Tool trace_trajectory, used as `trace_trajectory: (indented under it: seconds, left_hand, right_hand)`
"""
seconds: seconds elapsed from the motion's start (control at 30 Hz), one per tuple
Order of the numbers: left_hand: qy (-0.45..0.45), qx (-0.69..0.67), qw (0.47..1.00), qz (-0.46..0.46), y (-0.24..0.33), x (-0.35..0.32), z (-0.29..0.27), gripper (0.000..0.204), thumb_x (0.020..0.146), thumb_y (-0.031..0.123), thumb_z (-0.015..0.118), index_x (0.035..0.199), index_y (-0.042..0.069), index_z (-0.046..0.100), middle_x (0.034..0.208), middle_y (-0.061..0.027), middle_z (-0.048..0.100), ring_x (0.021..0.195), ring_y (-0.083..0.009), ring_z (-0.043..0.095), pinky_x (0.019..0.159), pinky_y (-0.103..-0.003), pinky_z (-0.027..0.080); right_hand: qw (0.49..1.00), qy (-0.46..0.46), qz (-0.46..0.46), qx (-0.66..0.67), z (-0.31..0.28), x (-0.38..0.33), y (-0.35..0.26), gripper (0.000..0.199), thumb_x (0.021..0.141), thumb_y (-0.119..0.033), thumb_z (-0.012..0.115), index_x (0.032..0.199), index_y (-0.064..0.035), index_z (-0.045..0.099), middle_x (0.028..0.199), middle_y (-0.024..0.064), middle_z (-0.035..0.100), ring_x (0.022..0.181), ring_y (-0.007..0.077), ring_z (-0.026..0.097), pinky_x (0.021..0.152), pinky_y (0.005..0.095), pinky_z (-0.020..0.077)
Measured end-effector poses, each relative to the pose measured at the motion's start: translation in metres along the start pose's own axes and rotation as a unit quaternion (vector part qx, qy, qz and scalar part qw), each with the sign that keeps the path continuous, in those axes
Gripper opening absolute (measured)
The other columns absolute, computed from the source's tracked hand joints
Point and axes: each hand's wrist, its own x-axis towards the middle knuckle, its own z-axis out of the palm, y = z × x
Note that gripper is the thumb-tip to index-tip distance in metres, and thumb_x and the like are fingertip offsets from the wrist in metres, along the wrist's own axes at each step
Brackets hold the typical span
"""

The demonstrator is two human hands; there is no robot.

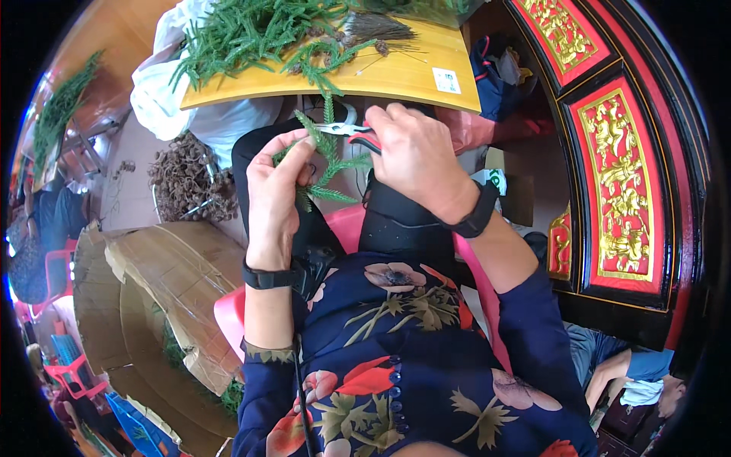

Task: Assembling artificial pine branches by attaching pinecones and trimming wires.

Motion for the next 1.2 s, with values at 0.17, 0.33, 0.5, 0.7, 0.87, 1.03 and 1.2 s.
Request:
trace_trajectory:
  seconds: [0.17,0.33,0.5,0.7,0.87,1.03,1.2]
  left_hand:
    - [-0.020,-0.068,0.996,-0.048,0.003,0.011,-0.018,0.015,0.085,0.008,0.063,0.097,0.000,0.062,0.069,0.0040,0.054,0.051,-0.0045,0.039,0.052,-0.021,0.035]
    - [-0.020,-0.078,0.997,-0.015,-0.004,0.014,-0.025,0.014,0.087,0.010,0.061,0.097,0.000,0.062,0.072,0.0024,0.057,0.052,-0.0049,0.044,0.054,-0.020,0.038]
    - [0.046,0.051,0.995,0.068,-0.004,0.010,-0.015,0.014,0.087,0.009,0.061,0.098,0.000,0.062,0.073,0.0007,0.059,0.056,-0.0055,0.049,0.055,-0.019,0.040]
    - [0.078,0.120,0.982,0.122,0.001,0.005,-0.007,0.015,0.088,0.009,0.061,0.100,0.000,0.061,0.073,0.0001,0.059,0.059,-0.0048,0.051,0.056,-0.017,0.039]
    - [0.071,0.113,0.983,0.129,0.005,0.001,-0.004,0.016,0.089,0.010,0.060,0.101,0.000,0.061,0.070,0.0013,0.056,0.060,-0.0045,0.048,0.058,-0.018,0.038]
    - [0.049,0.101,0.985,0.128,0.008,0.000,-0.001,0.016,0.090,0.010,0.059,0.102,0.000,0.061,0.071,0.0012,0.055,0.062,-0.0044,0.047,0.058,-0.018,0.037]
    - [0.022,0.101,0.988,0.114,0.010,-0.006,0.005,0.016,0.091,0.010,0.058,0.104,0.001,0.060,0.071,0.0009,0.055,0.063,-0.0046,0.046,0.059,-0.018,0.036]
  right_hand:
    - [0.979,0.086,-0.050,-0.177,0.003,0.019,-0.018,0.028,0.069,-0.014,0.063,0.095,-0.0059,0.059,0.076,0.0074,0.053,0.074,0.0251,0.057,0.061,0.0363,0.0429]
    - [0.950,0.075,-0.133,-0.272,-0.011,0.037,-0.026,0.026,0.071,-0.018,0.062,0.095,-0.0059,0.059,0.078,0.0064,0.053,0.075,0.0225,0.054,0.062,0.0343,0.0407]
    - [0.980,0.048,-0.089,-0.169,-0.020,0.032,-0.017,0.027,0.072,-0.019,0.066,0.093,-0.0052,0.059,0.077,0.0084,0.054,0.075,0.0257,0.056,0.061,0.0363,0.0424]
    - [0.993,-0.064,0.044,0.085,-0.025,0.011,-0.031,0.025,0.075,-0.020,0.068,0.090,-0.0039,0.058,0.075,0.0133,0.058,0.074,0.0326,0.060,0.062,0.0424,0.0466]
    - [0.979,-0.135,0.078,0.130,-0.014,0.006,-0.029,0.022,0.080,-0.021,0.065,0.090,-0.0025,0.058,0.076,0.0176,0.062,0.078,0.0369,0.062,0.066,0.0442,0.0490]
    - [0.955,-0.197,0.097,0.200,-0.002,0.012,-0.011,0.026,0.084,-0.025,0.063,0.094,-0.0008,0.059,0.077,0.0188,0.062,0.078,0.0361,0.062,0.066,0.0412,0.0480]
    - [0.866,-0.294,0.118,0.386,-0.007,0.016,0.004,0.034,0.084,-0.032,0.061,0.091,0.0010,0.061,0.077,0.0213,0.064,0.074,0.0348,0.064,0.068,0.0425,0.0483]
